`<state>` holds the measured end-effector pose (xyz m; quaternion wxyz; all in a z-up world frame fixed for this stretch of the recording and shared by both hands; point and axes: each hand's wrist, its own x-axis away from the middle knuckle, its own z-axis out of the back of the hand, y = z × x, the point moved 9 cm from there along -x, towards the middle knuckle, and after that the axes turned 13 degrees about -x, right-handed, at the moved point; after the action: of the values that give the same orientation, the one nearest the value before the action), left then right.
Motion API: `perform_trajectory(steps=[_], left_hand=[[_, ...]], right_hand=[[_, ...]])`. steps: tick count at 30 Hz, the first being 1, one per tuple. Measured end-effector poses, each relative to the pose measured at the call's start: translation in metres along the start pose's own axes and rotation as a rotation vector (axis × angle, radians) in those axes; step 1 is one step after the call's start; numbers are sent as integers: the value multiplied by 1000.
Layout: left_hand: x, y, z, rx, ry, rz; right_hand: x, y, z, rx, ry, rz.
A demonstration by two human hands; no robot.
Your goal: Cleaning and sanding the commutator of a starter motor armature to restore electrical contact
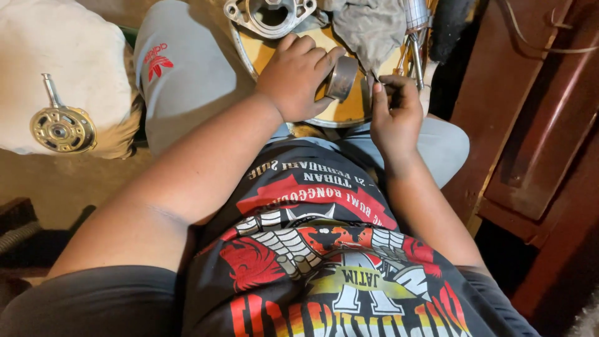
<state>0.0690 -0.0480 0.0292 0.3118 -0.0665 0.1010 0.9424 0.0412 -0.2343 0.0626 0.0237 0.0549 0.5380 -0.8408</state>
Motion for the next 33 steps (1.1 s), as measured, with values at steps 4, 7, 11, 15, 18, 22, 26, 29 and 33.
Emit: perform_trajectory(steps=[4,7,11,15,18,22,26,29,33], left_hand=[[-1,0,5,-39,25,22],[-2,-1,2,-7,-41,40],[0,-2,3,24,-33,71],[3,-9,1,74,-26,147],[3,-10,3,100,-5,152],[2,-10,6,103,-20,160],[2,-11,6,124,-18,164],[2,-12,4,119,-24,158],[4,-11,1,105,-2,142]], right_hand=[[-2,12,-5,-79,-38,-66],[-6,-7,-12,1,-91,17],[-5,-28,-21,158,-186,230],[-11,-21,-16,315,-222,304],[-22,-32,-18,345,-228,322],[-38,-28,-15,321,-239,220],[-49,-39,-35,202,-439,198],[-57,-27,-30,390,-289,265],[-62,9,-28,663,-172,164]])
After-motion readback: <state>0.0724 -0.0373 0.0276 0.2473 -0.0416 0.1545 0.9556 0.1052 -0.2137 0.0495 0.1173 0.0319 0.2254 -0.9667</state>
